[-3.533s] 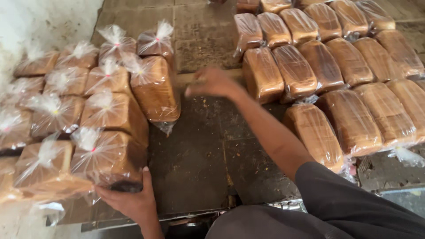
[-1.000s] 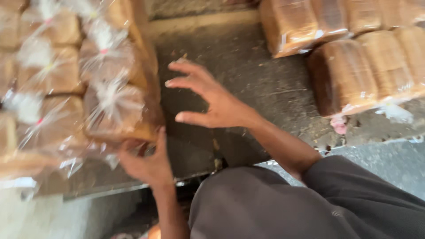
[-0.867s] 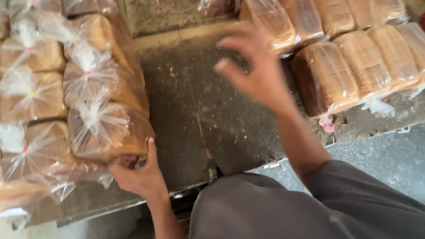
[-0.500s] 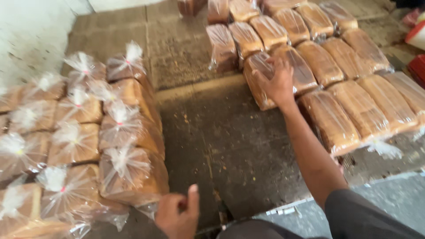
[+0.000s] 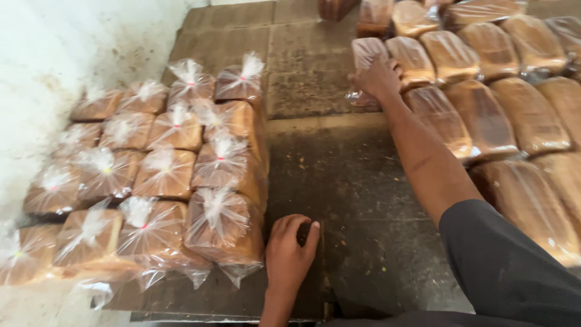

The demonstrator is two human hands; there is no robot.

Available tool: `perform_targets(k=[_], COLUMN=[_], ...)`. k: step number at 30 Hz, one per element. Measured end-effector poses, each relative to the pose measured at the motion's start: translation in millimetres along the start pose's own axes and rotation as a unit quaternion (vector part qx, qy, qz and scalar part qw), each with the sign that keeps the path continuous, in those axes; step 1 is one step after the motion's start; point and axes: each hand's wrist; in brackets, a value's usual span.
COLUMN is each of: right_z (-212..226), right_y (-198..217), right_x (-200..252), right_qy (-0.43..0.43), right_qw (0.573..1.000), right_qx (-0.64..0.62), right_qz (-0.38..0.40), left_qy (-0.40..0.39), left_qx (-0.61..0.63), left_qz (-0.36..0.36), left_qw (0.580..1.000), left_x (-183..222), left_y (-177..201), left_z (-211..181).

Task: The person organizes numerous packaged loaves of bread on a metal surface, moving them from one side to another to create neat stacks.

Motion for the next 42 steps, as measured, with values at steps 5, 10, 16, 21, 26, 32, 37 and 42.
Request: perform_targets(k=[5,10,16,21,26,32,37,42], right_z=[41.1,74.7,81.9,173.7,305.5,460.2,516.8,533.5], right_y=[1.4,12.7,-57.3,-119.4,-142.0,-85.5,-84.8,-178.9], right_x=[0.4,3.3,-16.7,-25.1,-61.9,-62.6,-23.0,-29.5], right_qy=[-0.115,-0.182,-0.232,-0.094,0.162,0.325,0.344,0.484], right_qw=[0.991,0.967,0.610,0.569,0.577,0.774,0.791,0.802], right_qx=[0.031,-0.160,-0.695,-0.757,-0.718,-0.230,-0.139,-0.103], right_qz=[0.059,0.079,0.301,0.305,0.353,0.493,0.487,0.335], left_qy=[-0.009,0.033,0.027,0.029,-0.058,-0.013,0.002,-0.007], left_qx=[-0.057,-0.051,-0.067,-0.066,-0.080,-0.058,-0.023,0.001], left_qz=[0.046,0.029,0.006,-0.001,-0.111,-0.099,-0.054,-0.026], left_qw=[0.997,0.998,0.997,0.997,0.989,0.993,0.998,1.000], left_x=[6.2,3.0,2.1,13.8,30.6,14.3,32.0,52.3], left_y=[-14.1,-25.8,-35.2,-59.0,-105.4,-135.0,-133.6,-123.9], left_z=[32.4,41.8,48.5,82.1,130.0,156.8,137.9,131.4])
Point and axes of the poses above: each hand's wrist, its own x-axis away from the middle knuckle, its own y-axis out of the back of the hand, z = x × y, and after that the axes turned 8 degrees about -z, right-handed
